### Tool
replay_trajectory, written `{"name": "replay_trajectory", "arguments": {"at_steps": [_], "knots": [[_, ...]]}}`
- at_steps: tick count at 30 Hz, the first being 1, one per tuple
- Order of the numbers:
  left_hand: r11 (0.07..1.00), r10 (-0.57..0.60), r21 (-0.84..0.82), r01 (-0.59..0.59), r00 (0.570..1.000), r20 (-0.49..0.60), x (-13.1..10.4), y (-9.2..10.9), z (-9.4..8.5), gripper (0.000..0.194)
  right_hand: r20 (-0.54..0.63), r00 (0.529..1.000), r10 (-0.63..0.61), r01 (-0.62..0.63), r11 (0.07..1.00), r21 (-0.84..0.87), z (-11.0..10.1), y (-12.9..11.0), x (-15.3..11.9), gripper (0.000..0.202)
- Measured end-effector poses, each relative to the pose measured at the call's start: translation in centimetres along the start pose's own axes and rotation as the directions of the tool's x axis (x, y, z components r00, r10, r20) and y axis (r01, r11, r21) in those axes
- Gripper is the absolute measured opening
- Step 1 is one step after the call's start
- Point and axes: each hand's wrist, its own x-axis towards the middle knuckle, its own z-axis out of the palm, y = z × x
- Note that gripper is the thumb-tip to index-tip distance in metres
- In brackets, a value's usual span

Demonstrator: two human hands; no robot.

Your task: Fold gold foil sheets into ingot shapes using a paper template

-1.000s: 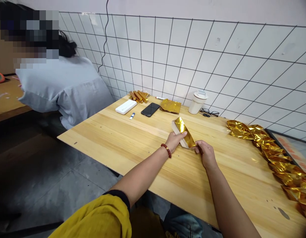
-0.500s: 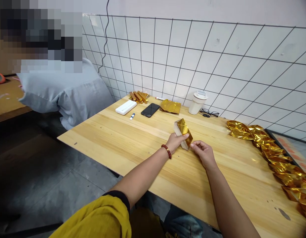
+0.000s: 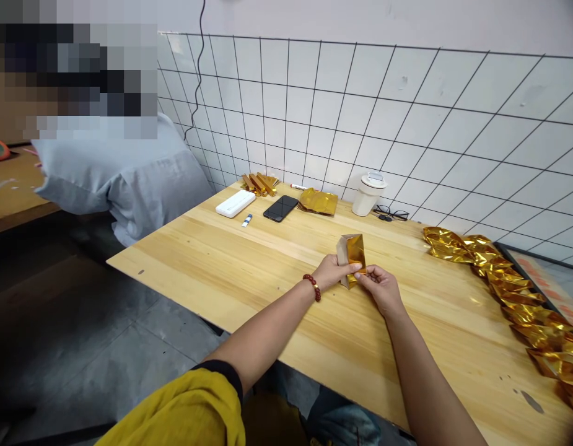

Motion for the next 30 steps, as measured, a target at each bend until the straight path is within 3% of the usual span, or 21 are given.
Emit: {"name": "replay_trajectory", "arguments": {"at_steps": [7, 12, 17, 24, 30], "knots": [[0.996, 0.018, 0.079, -0.029, 0.99, 0.139, -0.3, 0.4, 0.1, 0.048, -0.046, 0.999, 0.007, 0.001, 0.985, 0.173, -0.8, 0.3, 0.4, 0.027], [0.995, 0.049, 0.091, -0.051, 0.998, 0.029, -0.3, 0.7, 0.1, 0.038, -0.006, 1.0, 0.024, -0.023, 0.995, 0.097, -0.6, 0.3, 0.2, 0.03], [0.999, 0.032, 0.004, -0.031, 0.999, -0.032, -0.4, 1.2, 0.2, 0.031, -0.006, 0.999, 0.037, -0.037, 0.999, 0.022, -0.5, 0.3, 0.1, 0.036], [0.999, 0.015, -0.042, -0.018, 0.998, -0.058, -0.5, 1.4, 0.5, 0.027, -0.2, 0.979, 0.025, 0.031, 0.962, 0.272, -0.9, 0.0, 0.7, 0.032], [0.969, 0.014, -0.238, -0.059, 0.982, -0.188, -0.4, 1.7, 0.4, 0.041, -0.138, 0.99, 0.018, 0.008, 0.982, 0.187, -1.0, 0.5, 0.5, 0.031]]}}
